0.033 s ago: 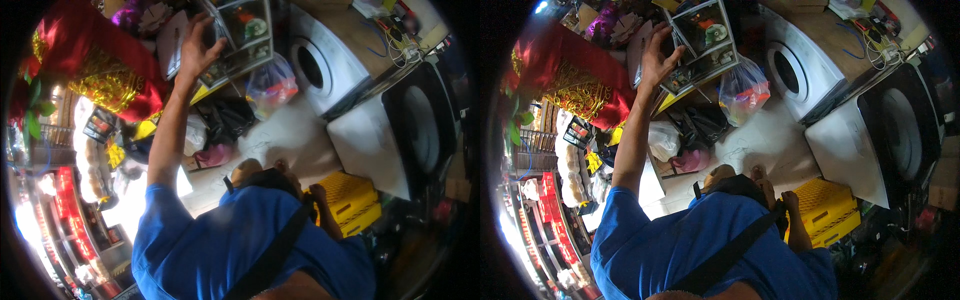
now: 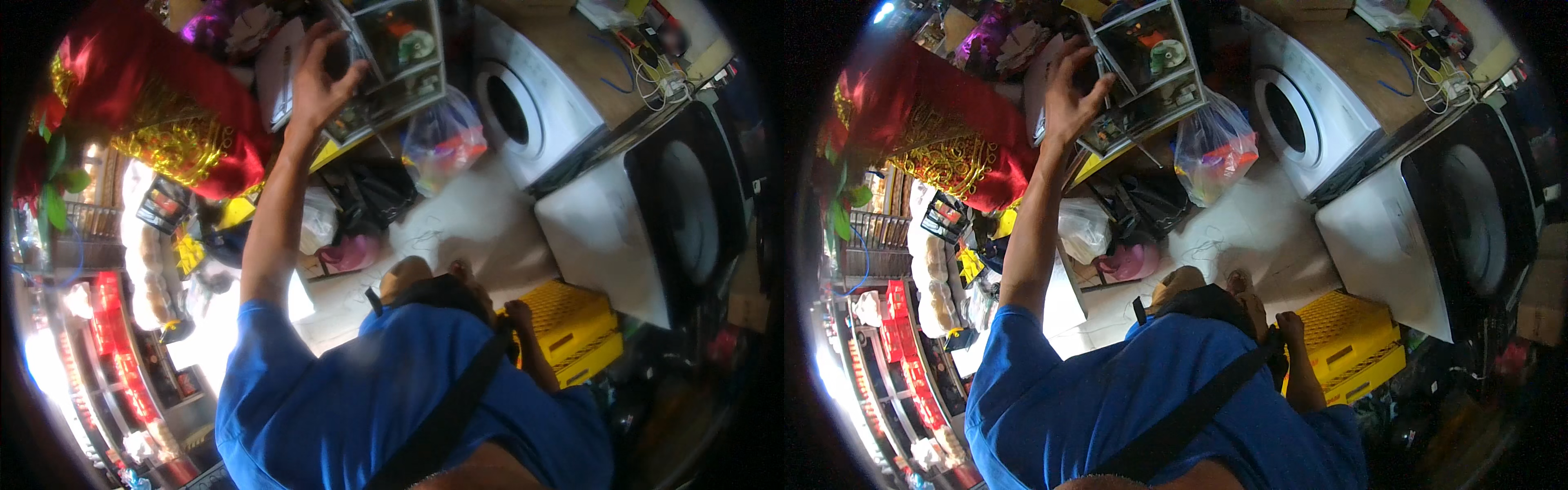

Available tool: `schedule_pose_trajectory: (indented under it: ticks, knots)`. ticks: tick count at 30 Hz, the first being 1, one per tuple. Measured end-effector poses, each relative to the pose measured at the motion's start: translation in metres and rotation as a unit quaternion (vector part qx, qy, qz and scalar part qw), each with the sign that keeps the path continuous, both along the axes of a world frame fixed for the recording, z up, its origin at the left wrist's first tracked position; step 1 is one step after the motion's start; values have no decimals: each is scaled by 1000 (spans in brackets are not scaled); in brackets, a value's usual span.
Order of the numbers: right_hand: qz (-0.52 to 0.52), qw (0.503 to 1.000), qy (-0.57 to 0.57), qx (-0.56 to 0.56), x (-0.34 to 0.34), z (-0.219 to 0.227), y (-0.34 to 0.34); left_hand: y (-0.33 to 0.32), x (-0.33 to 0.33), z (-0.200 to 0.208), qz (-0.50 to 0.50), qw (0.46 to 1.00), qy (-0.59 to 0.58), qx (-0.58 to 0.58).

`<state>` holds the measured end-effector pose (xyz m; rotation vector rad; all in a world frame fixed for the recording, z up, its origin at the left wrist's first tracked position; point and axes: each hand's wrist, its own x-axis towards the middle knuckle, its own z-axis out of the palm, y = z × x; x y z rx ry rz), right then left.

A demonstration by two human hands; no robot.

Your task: The person manipulates a small white plastic component and a wire, then retrieves a red toolbox and a clear plastic container from a refrigerator. They open the container to access small parts and continue working on the wire and component on a metal table.

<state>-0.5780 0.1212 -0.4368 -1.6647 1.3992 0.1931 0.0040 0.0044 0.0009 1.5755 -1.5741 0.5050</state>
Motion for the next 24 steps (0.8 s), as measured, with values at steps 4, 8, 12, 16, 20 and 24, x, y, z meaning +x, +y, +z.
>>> schedule_pose_trajectory:
  ticks: [4,8,12,16,20,24]
  knots:
    - [-35,997,-26,-56,1,16,-21,-9,-37,50,-56,988,143,27]
    - [26,992,-50,-111,-26,-12,-63,-98,-30,159,-88,796,212,560]
    - [-86,987,-126,-42,43,-3,-93,-113,-44,191,-140,657,179,719]
    - [-155,973,-167,28,74,12,-87,-156,-4,124,-177,685,111,698]
    - [-139,981,-132,15,74,-34,-75,-169,-24,127,-127,613,181,759]
    - [-171,973,-154,21,82,-9,-75,-151,-41,131,-81,644,149,746]
